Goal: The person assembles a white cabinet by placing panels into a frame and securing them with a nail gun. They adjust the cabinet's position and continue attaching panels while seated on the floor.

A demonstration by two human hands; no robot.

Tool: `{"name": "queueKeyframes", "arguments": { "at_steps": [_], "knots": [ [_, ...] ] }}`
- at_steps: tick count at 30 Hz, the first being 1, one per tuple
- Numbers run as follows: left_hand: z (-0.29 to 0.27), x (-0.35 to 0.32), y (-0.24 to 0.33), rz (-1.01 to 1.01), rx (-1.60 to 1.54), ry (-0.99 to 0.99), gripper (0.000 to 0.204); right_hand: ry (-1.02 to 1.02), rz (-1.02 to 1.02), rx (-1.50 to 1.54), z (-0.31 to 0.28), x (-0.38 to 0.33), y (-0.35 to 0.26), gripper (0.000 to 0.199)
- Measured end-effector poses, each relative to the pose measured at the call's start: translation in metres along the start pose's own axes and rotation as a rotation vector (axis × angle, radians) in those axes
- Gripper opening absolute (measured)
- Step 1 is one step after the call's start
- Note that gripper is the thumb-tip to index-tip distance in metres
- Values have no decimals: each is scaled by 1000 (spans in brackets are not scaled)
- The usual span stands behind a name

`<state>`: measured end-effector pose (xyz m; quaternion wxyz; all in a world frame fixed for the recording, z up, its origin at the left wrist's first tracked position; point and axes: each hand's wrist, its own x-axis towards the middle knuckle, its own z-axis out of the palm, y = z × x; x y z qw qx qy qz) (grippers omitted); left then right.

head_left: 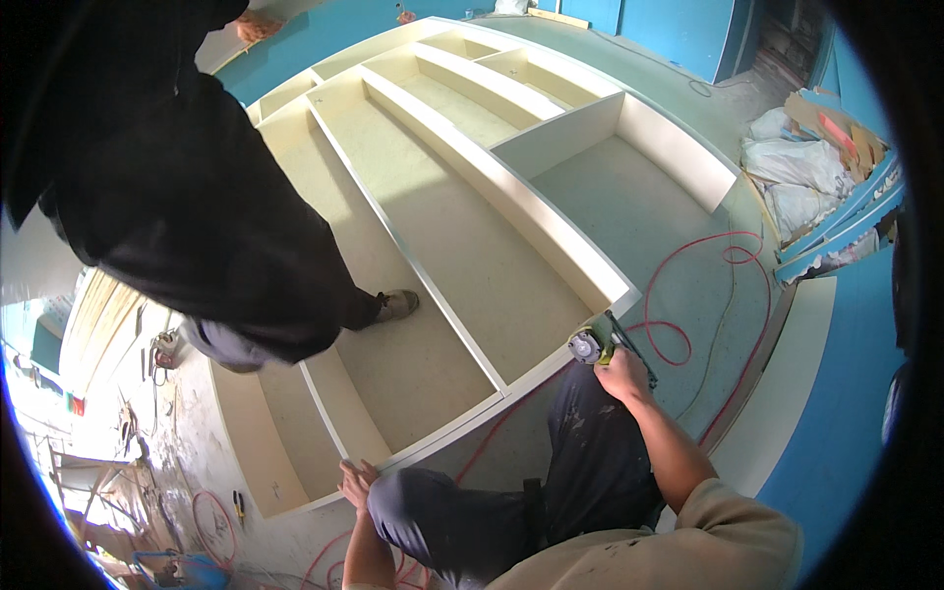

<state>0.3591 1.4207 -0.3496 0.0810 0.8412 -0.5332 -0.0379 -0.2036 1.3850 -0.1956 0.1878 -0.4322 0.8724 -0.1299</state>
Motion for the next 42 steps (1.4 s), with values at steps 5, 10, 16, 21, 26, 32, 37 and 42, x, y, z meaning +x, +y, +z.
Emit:
{"name": "queueKeyframes", "arguments": {
  "at_steps": [5, 10, 16, 21, 26, 32, 37, 42],
  "knots": [
    [-3, 3, -1, 9, -20, -34, 46, 47, 27, -1, -7, -3, 17, 29],
    [8, 6, -17, 42, 14, 43, 46, -2, 27, -32, -13, -27, 41, 34],
    [12, 8, -14, -39, -13, 18, 40, -42, 72, -64, -17, -42, 57, 42],
    [13, 5, -8, -11, 3, 102, 34, -60, 25, -100, -21, -46, 55, 64],
    [27, 15, -31, -29, -52, 23, 34, 30, -71, -62, -12, -44, 62, 63],
    [49, 21, -50, -19, -114, 8, 38, 61, -77, -60, -13, -48, 57, 63],
    [43, 26, -36, -178, 11, -77, 38, -49, -31, -82, -23, -50, 47, 61],
    [51, 20, -45, -50, -44, 15, 40, -34, -38, -43, -25, -48, 46, 56]
  ]
}}
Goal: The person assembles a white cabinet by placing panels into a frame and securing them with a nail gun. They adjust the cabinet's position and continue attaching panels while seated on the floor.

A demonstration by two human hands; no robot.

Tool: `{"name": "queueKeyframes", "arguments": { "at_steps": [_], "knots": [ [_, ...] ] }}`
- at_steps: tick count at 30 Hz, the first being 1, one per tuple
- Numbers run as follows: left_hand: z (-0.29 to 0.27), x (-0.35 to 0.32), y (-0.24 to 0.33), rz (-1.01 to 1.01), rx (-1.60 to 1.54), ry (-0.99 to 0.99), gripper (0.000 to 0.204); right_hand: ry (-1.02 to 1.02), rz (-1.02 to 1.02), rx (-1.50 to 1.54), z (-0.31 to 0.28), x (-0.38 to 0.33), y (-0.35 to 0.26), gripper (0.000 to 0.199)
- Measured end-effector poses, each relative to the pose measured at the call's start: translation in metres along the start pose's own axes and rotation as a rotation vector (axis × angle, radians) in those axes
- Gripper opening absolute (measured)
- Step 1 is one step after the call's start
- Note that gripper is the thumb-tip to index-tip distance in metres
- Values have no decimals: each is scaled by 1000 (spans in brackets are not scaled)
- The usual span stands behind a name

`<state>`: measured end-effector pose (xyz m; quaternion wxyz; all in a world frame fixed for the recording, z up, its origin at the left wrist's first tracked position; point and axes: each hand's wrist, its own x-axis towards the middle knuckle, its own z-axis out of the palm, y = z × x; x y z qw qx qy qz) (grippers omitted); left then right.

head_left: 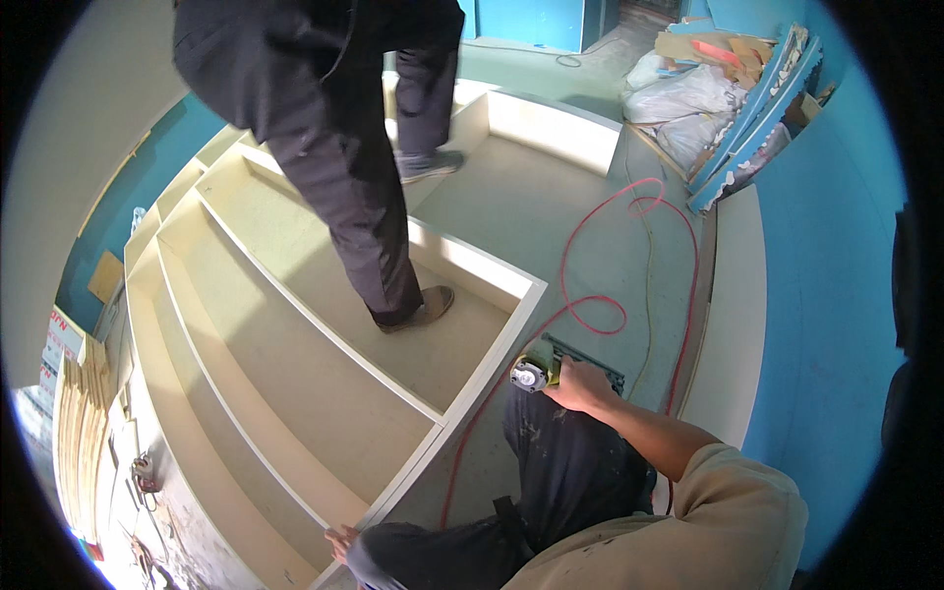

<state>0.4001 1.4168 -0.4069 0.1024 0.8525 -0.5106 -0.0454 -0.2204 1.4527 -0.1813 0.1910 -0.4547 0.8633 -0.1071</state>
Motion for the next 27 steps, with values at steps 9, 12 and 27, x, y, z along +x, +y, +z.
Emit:
{"name": "queueKeyframes", "arguments": {
  "at_steps": [9, 12, 27],
  "knots": [
    [-10, -4, -3, 143, -87, 180, 38, -19, -9, 55, 7, 11, -7, 49],
    [-24, -21, 51, 67, 23, 9, 41, 53, 28, -3, 14, 3, 31, 50],
    [-11, -24, 3, 108, -242, 24, 47, -11, 25, -23, 13, 23, 5, 52]
  ]
}}
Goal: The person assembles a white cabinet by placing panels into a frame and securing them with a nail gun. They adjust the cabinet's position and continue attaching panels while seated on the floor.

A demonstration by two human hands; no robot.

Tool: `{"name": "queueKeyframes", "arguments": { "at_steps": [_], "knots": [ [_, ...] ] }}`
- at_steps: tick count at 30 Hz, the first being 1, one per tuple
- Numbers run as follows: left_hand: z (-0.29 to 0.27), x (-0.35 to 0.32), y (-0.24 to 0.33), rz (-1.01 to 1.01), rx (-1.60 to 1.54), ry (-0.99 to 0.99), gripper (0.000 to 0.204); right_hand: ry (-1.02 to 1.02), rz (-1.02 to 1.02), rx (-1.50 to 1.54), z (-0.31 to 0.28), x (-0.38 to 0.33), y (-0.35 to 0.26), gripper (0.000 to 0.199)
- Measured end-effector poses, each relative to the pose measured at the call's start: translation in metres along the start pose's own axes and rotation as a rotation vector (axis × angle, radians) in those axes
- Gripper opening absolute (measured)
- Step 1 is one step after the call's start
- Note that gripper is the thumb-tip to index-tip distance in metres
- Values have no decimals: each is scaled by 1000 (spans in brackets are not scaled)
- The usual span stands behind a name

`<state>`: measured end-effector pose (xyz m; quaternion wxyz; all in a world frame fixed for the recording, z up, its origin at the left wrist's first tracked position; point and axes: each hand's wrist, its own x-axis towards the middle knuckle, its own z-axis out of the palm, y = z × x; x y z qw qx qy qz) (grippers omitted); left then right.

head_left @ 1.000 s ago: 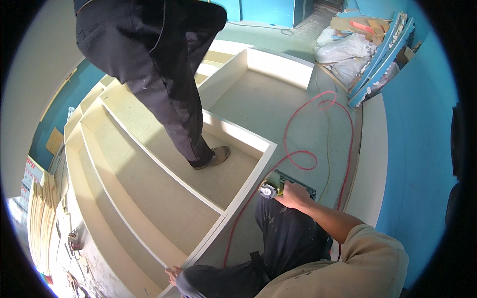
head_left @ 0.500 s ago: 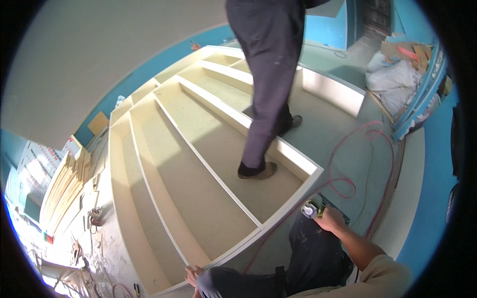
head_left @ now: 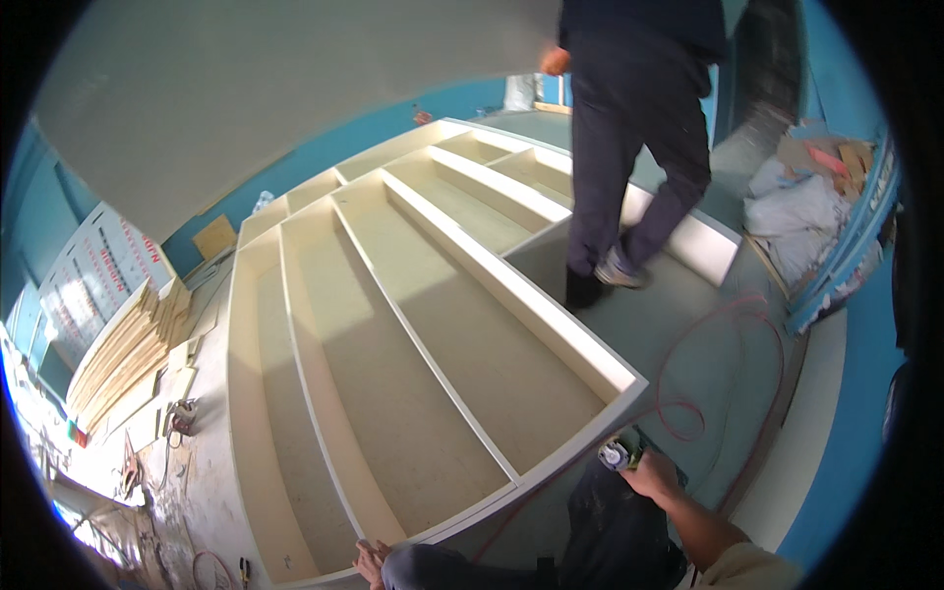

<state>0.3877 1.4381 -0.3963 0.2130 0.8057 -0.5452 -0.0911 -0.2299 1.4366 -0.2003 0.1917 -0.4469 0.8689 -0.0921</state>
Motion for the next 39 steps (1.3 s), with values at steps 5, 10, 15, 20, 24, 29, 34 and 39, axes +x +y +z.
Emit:
{"name": "queueKeyframes", "arguments": {
  "at_steps": [5, 10, 15, 20, 24, 29, 34, 39],
  "knots": [
    [-2, 2, 20, -117, -289, -80, 61, -13, 27, 42, -5, -4, 9, 52],
    [-29, -4, 27, -264, -368, -18, 76, -8, 53, 22, -5, -12, -11, 49],
    [-53, -9, 70, -229, -349, -176, 77, 8, 53, 23, -6, -9, -3, 49],
    [-16, -10, 12, -50, 123, -168, 70, -51, 36, 27, -2, -5, -11, 53],
    [-35, -5, 51, -77, 109, -221, 63, -58, 85, -29, -19, -11, -22, 55],
    [-46, 9, 74, -131, 157, -135, 47, -41, 84, 5, -14, -9, -13, 53],
    [-57, -1, 71, -88, 82, -213, 51, -23, 102, 16, -2, -3, -2, 52],
    [-35, -4, 51, -85, 116, -79, 51, -65, 19, 69, -11, -4, -3, 52]
  ]
}}
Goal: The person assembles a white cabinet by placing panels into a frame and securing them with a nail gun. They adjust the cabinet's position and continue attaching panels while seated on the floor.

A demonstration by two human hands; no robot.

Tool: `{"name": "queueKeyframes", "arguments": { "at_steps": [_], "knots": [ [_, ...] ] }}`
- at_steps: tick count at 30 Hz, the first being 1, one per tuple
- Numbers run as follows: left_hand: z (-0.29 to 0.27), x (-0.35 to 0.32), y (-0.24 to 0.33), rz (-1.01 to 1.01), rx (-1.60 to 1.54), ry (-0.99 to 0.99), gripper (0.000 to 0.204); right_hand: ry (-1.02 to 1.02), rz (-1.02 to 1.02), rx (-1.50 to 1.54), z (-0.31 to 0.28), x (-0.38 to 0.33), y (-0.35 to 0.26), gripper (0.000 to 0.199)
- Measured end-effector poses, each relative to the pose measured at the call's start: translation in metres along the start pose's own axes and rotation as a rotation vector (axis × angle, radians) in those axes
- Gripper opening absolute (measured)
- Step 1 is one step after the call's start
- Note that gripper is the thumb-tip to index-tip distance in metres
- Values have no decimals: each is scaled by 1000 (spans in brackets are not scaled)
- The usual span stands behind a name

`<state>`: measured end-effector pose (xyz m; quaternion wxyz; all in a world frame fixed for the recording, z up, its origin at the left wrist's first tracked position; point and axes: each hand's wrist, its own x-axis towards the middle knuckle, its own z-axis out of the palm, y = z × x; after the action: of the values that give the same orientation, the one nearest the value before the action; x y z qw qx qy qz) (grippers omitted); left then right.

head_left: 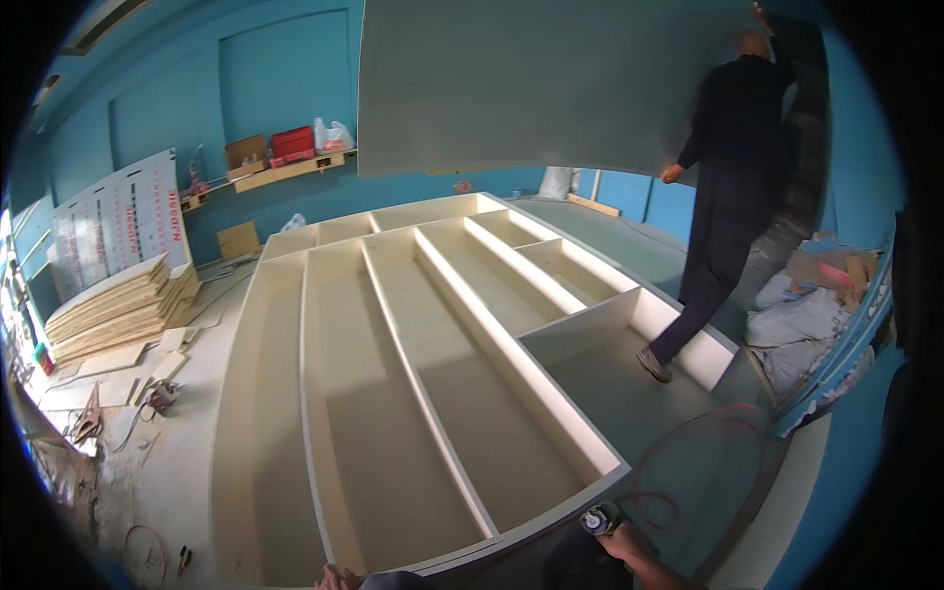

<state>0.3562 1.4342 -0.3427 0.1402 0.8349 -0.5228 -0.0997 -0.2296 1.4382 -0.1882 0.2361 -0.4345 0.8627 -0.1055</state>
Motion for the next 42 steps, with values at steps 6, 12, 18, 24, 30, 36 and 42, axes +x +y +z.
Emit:
{"name": "queueKeyframes", "arguments": {
  "at_steps": [6, 12, 18, 24, 30, 36, 42],
  "knots": [
    [-4, -7, 5, 66, -37, 87, 50, 6, -76, 27, 13, 11, 27, 54],
    [35, 2, -62, 104, 53, 133, 52, -197, 89, 166, -7, 3, -11, 82],
    [76, 22, -110, 332, 37, 227, 59, -120, 219, 524, -14, 28, 52, 38],
    [13, -10, 23, -27, 329, 35, 57, -196, 390, 346, 25, 44, 144, 29],
    [3, -7, 35, -75, 224, -29, 56, -133, 172, -158, 107, 52, 190, 49],
    [13, -1, 12, 21, 328, 26, 60, -313, 63, -366, 154, 76, 170, 49],
    [21, 7, 7, 39, 290, -121, 58, -302, 20, -406, 196, 85, 197, 59]
  ]
}}
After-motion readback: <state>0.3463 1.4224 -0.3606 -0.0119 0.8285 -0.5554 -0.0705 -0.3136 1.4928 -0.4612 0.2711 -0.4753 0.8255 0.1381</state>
